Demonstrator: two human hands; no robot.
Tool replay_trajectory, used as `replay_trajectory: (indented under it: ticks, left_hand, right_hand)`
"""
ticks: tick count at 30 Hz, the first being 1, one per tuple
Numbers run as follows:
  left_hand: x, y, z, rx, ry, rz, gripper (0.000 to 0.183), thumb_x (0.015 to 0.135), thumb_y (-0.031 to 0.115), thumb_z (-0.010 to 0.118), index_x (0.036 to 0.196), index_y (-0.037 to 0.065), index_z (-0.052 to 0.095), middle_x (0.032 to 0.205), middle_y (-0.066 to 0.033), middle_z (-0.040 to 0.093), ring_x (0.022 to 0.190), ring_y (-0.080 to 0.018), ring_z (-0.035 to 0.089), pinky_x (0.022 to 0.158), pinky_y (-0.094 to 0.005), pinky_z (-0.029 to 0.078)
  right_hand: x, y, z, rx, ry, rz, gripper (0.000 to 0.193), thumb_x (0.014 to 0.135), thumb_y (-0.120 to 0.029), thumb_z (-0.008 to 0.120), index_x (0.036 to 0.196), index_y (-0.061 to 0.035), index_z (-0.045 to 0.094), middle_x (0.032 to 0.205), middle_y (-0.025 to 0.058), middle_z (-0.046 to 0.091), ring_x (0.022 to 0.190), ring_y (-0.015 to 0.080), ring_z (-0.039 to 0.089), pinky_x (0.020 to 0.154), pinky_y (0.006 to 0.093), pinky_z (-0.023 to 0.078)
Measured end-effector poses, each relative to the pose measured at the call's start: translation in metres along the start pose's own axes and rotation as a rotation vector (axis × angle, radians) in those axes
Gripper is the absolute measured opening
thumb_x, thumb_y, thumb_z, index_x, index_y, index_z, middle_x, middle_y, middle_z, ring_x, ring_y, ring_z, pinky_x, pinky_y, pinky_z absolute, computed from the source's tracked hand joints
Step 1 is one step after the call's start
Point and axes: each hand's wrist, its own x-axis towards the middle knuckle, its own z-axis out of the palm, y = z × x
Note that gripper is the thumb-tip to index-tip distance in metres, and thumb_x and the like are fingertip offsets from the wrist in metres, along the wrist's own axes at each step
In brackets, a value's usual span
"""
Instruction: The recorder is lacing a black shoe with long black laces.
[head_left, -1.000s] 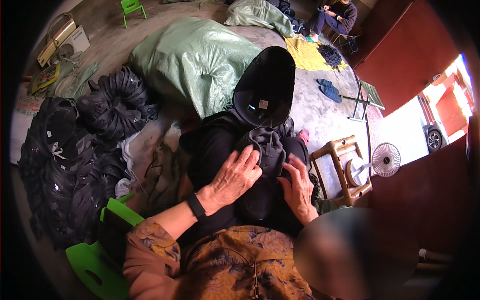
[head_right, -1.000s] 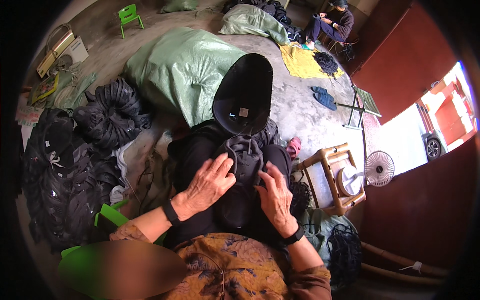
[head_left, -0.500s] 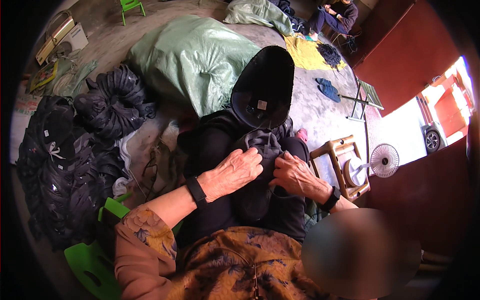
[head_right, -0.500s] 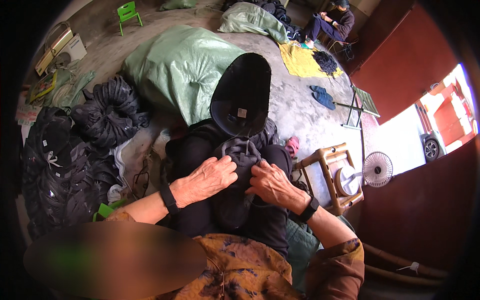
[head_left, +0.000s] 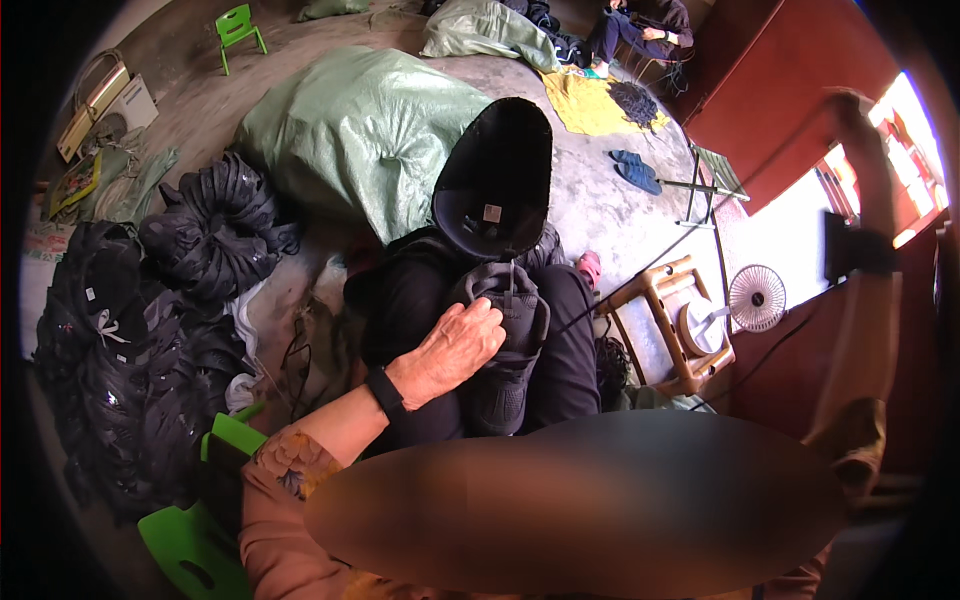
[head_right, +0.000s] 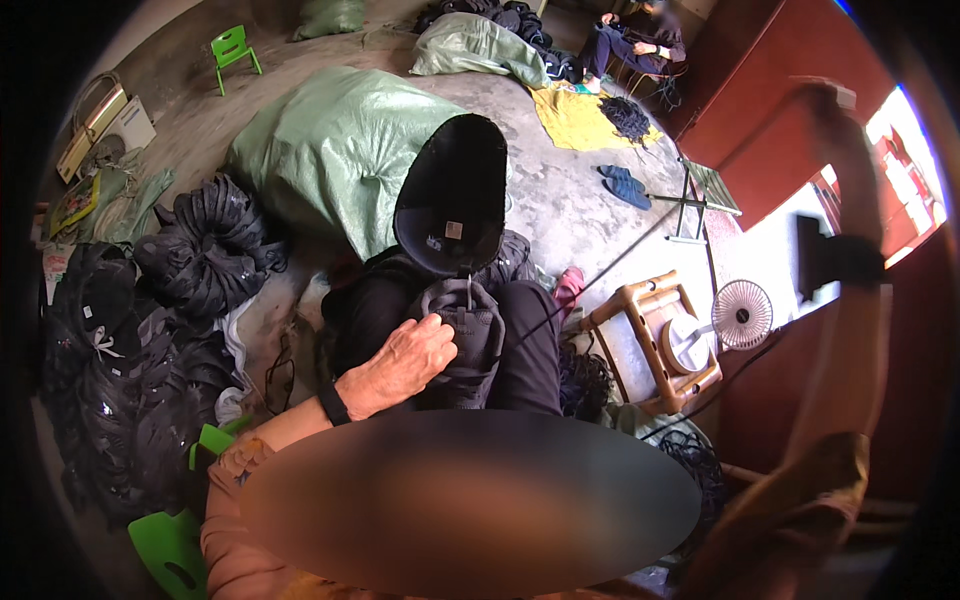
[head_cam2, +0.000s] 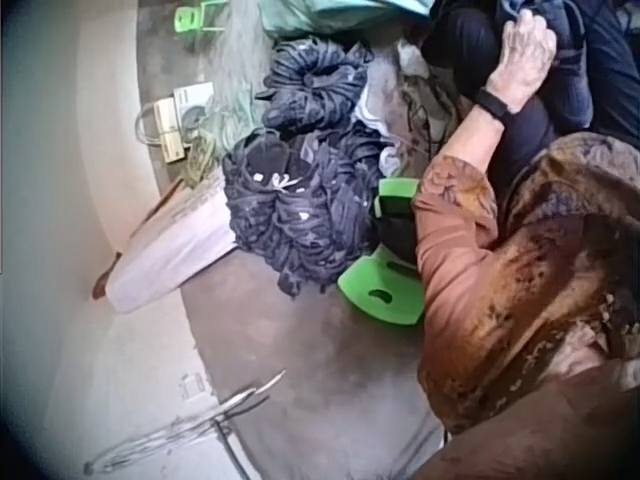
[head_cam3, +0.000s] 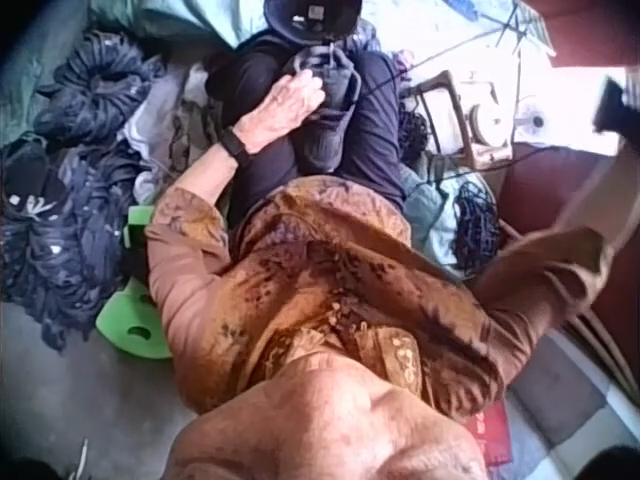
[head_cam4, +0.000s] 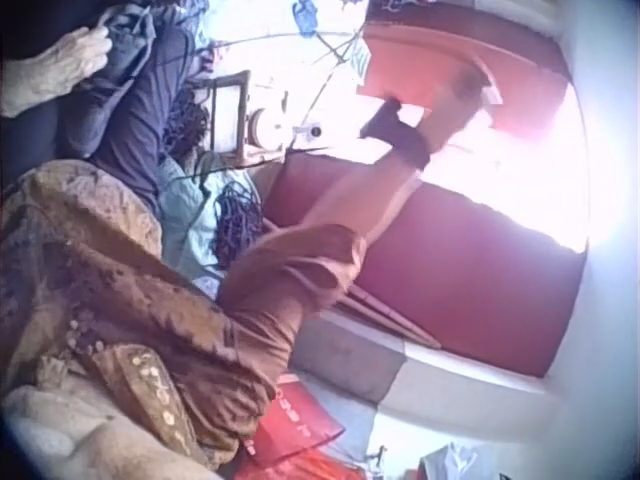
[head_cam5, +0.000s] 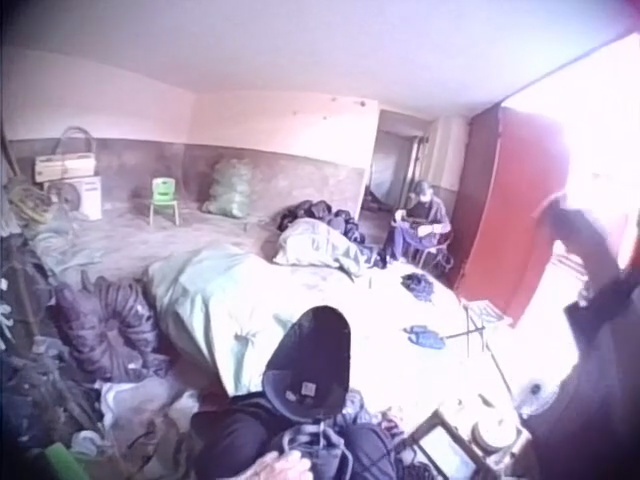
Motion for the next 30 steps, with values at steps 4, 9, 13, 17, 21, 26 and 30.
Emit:
replay_trajectory:
  ticks: [4,9,13,17,21,26,30]
  left_hand:
    - [0.007,-0.003,-0.003,-0.047,-0.074,0.010,0.010,0.073,0.000,0.060,0.078,0.008,0.056,0.088,-0.0060,0.053,0.094,-0.0239,0.054,0.075,-0.0365,0.045]
    - [-0.007,-0.008,-0.011,0.008,-0.008,0.087,0.011,0.075,0.005,0.063,0.083,0.008,0.055,0.090,-0.0066,0.049,0.098,-0.0235,0.051,0.077,-0.0375,0.043]
    - [-0.005,-0.011,-0.011,-0.040,-0.047,0.080,0.011,0.078,0.007,0.064,0.085,0.007,0.055,0.090,-0.0071,0.048,0.098,-0.0234,0.050,0.079,-0.0378,0.043]
    - [0.009,-0.007,-0.009,-0.454,0.036,-0.131,0.010,0.079,0.010,0.067,0.087,0.006,0.061,0.091,-0.0067,0.056,0.095,-0.0230,0.055,0.080,-0.0366,0.043]
    - [0.013,0.031,-0.018,-0.242,0.118,-0.161,0.016,0.076,0.022,0.074,0.080,0.010,0.065,0.088,-0.0052,0.055,0.090,-0.0219,0.053,0.074,-0.0363,0.041]
    - [0.029,0.057,0.003,0.054,0.017,-0.188,0.024,0.071,0.022,0.077,0.080,0.008,0.060,0.090,-0.0050,0.052,0.091,-0.0221,0.050,0.073,-0.0370,0.039]
    - [0.027,0.062,0.008,0.210,0.062,-0.012,0.011,0.075,0.017,0.063,0.075,0.010,0.055,0.083,-0.0040,0.050,0.085,-0.0194,0.050,0.070,-0.0338,0.038]
  right_hand:
    - [-0.079,0.040,-0.214,0.128,0.369,0.064,0.016,0.100,-0.018,0.050,0.097,-0.0067,0.060,0.096,0.0075,0.064,0.091,0.0166,0.059,0.085,0.0291,0.048]
    - [-0.135,0.046,-0.156,0.370,0.789,0.115,0.022,0.102,-0.024,0.048,0.088,-0.0112,0.059,0.086,0.0063,0.065,0.080,0.0177,0.061,0.080,0.0301,0.050]
    - [-0.187,0.128,-0.038,0.676,0.611,0.332,0.026,0.101,-0.032,0.050,0.093,-0.0088,0.058,0.061,-0.0041,0.045,0.051,0.0085,0.044,0.049,0.0250,0.039]
    - [-0.202,0.111,0.143,0.495,0.482,0.637,0.015,0.096,-0.023,0.060,0.098,-0.0082,0.058,0.072,-0.0028,0.054,0.055,0.0046,0.044,0.049,0.0195,0.037]
    - [-0.180,0.016,0.246,0.366,0.097,0.654,0.018,0.097,-0.022,0.057,0.103,-0.0065,0.064,0.081,0.0004,0.066,0.053,0.0025,0.043,0.047,0.0182,0.032]
    - [-0.175,-0.006,0.283,0.305,-0.086,0.532,0.020,0.098,-0.016,0.054,0.102,0.0013,0.063,0.087,0.0061,0.070,0.051,0.0053,0.052,0.047,0.0210,0.044]
    - [-0.175,-0.015,0.282,0.256,-0.133,0.553,0.021,0.098,-0.016,0.054,0.101,0.0025,0.063,0.086,0.0066,0.070,0.049,0.0060,0.054,0.046,0.0215,0.044]
